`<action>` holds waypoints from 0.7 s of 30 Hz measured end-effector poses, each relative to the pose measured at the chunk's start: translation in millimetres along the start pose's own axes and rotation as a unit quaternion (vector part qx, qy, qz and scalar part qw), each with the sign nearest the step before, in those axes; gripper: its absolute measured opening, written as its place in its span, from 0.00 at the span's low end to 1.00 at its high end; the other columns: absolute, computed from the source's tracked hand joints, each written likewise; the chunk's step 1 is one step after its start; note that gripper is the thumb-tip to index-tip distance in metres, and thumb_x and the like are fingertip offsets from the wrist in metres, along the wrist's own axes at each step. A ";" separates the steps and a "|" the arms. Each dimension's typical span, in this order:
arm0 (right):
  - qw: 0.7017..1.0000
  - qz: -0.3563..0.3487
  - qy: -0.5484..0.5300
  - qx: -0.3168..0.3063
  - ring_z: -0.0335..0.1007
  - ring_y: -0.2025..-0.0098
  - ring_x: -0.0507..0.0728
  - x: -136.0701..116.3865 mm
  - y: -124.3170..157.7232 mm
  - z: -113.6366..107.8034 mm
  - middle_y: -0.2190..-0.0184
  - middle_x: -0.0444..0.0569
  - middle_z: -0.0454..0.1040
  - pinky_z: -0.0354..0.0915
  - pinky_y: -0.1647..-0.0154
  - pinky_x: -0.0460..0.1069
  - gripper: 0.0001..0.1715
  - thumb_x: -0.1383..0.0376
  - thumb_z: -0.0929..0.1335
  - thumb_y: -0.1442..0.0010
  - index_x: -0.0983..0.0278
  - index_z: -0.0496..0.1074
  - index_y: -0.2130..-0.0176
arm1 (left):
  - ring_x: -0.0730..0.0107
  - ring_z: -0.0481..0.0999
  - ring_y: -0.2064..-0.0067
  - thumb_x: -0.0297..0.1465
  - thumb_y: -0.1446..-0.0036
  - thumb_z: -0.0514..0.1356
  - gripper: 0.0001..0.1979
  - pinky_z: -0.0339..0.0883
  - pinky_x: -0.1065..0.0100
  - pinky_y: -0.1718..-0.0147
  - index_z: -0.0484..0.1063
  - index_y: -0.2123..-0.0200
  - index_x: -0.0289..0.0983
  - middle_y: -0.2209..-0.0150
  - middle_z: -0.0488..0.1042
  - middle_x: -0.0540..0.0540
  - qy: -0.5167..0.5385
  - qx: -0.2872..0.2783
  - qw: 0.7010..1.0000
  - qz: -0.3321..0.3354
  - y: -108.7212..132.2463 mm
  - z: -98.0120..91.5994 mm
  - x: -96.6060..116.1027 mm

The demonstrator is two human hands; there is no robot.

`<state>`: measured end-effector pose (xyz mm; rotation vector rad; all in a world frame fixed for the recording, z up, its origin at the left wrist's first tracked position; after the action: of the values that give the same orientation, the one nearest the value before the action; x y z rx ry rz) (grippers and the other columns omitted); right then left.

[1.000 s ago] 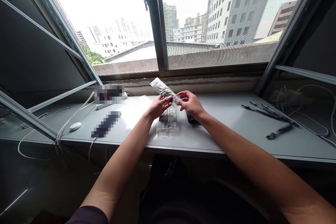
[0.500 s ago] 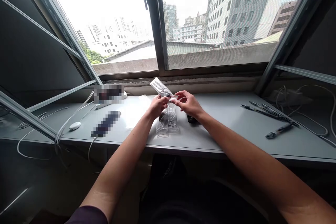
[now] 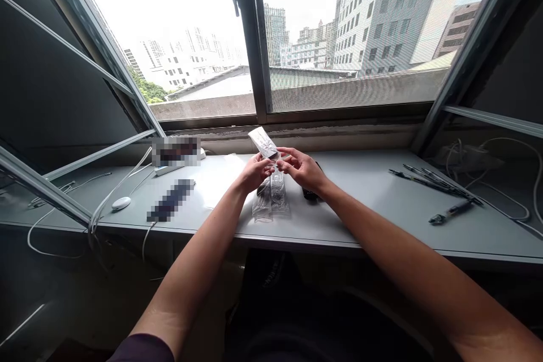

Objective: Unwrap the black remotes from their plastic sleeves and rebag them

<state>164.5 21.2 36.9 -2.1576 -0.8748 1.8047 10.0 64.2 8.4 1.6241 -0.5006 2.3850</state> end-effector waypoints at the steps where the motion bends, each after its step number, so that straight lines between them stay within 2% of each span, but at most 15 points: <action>1: 1.000 -0.001 -0.006 -0.008 0.84 0.53 0.63 -1.8 0.2 1.2 0.58 0.50 0.85 0.80 0.46 0.61 0.37 0.46 0.76 0.31 0.58 0.74 0.30 | 0.79 0.73 0.71 0.27 0.51 0.74 0.24 0.63 0.73 0.72 0.78 0.50 0.35 0.58 0.83 0.43 0.007 -0.005 1.000 -0.007 0.2 0.3 -0.7; 4: 0.999 0.010 -0.023 -0.024 0.85 0.51 0.63 -7.0 0.2 3.2 0.55 0.51 0.86 0.79 0.42 0.62 0.39 0.43 0.75 0.32 0.57 0.77 0.31 | 0.79 0.72 0.71 0.26 0.50 0.75 0.24 0.65 0.73 0.71 0.78 0.49 0.35 0.61 0.82 0.46 0.027 -0.014 0.999 -0.024 1.2 0.2 -1.9; 8: 0.999 0.033 -0.007 -0.042 0.85 0.48 0.66 -13.0 0.7 5.3 0.49 0.53 0.87 0.78 0.40 0.63 0.35 0.37 0.76 0.36 0.58 0.87 0.44 | 0.78 0.73 0.70 0.27 0.48 0.77 0.23 0.69 0.70 0.67 0.77 0.50 0.35 0.58 0.82 0.44 0.019 -0.055 0.997 -0.048 6.1 6.3 -3.0; 11: 0.997 0.049 0.006 -0.059 0.84 0.45 0.69 -17.2 3.0 7.6 0.52 0.53 0.88 0.75 0.36 0.64 0.33 0.36 0.77 0.38 0.58 0.89 0.49 | 0.78 0.74 0.71 0.29 0.49 0.79 0.24 0.68 0.71 0.68 0.77 0.52 0.34 0.59 0.80 0.44 0.007 -0.088 0.993 -0.076 10.9 11.0 -6.8; 15: 0.995 0.082 -0.009 -0.062 0.84 0.44 0.71 -23.5 6.2 7.5 0.54 0.53 0.89 0.75 0.35 0.64 0.34 0.35 0.77 0.40 0.58 0.90 0.53 | 0.79 0.74 0.69 0.29 0.50 0.80 0.25 0.66 0.73 0.70 0.77 0.51 0.35 0.58 0.80 0.45 0.006 -0.114 0.991 -0.074 12.4 13.9 -8.1; 21: 0.993 0.083 -0.032 -0.081 0.80 0.38 0.72 -29.5 7.0 9.2 0.49 0.54 0.88 0.70 0.31 0.65 0.35 0.35 0.78 0.40 0.58 0.89 0.49 | 0.75 0.78 0.64 0.29 0.51 0.81 0.27 0.68 0.74 0.67 0.76 0.50 0.35 0.57 0.81 0.43 -0.022 -0.126 0.989 -0.073 11.8 15.5 -11.7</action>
<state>155.5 -2.7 55.8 -2.3468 -0.9105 1.9514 23.3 47.5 0.8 1.5468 -0.6379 2.0894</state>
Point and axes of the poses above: each hand's wrist, its own y-axis away from the middle knuckle, its own z-axis out of the palm, x = y × z, the point moved 8 cm from there along -y, towards the middle knuckle
